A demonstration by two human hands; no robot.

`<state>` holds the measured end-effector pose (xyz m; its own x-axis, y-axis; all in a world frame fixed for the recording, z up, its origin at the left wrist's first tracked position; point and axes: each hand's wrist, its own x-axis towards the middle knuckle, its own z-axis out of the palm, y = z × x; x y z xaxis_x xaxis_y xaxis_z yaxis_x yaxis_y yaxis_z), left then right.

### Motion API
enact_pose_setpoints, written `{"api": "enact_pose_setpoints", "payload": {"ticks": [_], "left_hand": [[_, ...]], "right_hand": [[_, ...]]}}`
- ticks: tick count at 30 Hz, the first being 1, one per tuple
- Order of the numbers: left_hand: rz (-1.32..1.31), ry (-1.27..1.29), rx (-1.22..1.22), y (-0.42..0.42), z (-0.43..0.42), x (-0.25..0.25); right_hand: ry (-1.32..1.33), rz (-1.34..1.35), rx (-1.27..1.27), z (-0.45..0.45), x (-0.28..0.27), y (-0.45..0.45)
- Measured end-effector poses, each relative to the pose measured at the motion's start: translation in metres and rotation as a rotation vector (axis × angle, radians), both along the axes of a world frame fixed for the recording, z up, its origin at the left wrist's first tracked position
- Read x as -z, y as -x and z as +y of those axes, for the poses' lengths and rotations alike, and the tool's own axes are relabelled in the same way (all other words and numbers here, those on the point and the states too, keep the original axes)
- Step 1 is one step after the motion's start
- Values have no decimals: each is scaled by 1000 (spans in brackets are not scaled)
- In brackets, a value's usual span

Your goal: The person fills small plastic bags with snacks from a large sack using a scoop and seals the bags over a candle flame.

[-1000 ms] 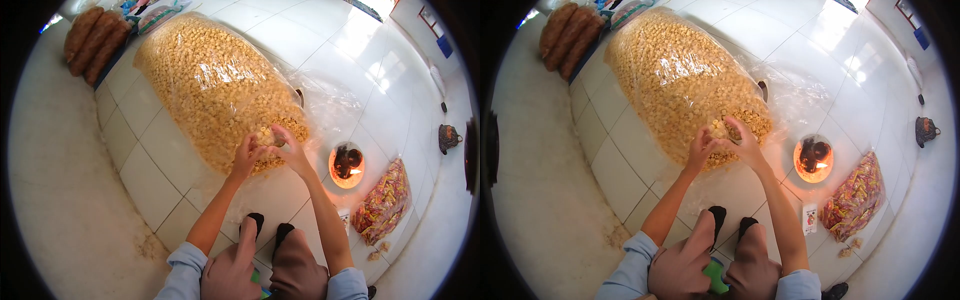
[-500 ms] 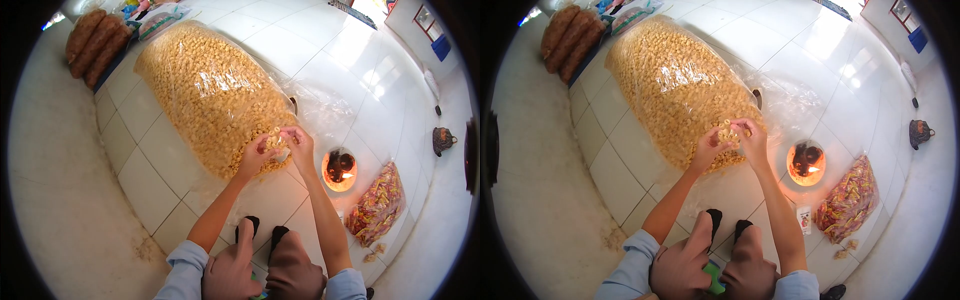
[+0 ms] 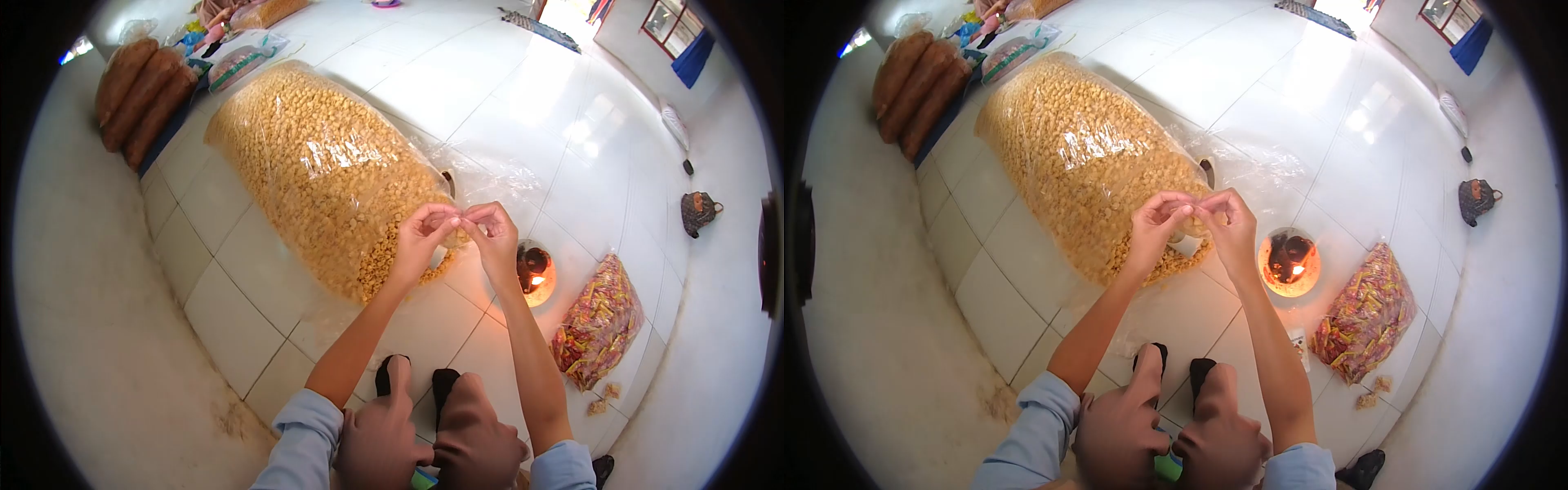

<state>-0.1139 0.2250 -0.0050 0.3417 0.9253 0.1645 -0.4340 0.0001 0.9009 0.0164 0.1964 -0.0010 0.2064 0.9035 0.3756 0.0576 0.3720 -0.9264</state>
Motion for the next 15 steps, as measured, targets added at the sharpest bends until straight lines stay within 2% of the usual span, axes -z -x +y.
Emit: {"api": "enact_pose_setpoints", "payload": {"ticks": [2,5,6,9,13,15], "left_hand": [[-20,-9,-40,-7,-3,-9],[-60,7,-117,-18,-12,-21],[-77,30,-155,-22,-16,-29],[-133,1,-92,-35,-38,-60],[-160,-67,-4,-57,-67,-90],[14,-157,63,-67,-84,-103]], "right_hand": [[170,71,19,-12,-20,-5],[111,-4,24,-30,-36,-8],[116,-121,45,-37,-35,-13],[183,-40,84,-61,-53,-23],[134,-3,179,-93,-89,-38],[116,-51,207,-111,-107,-49]]}}
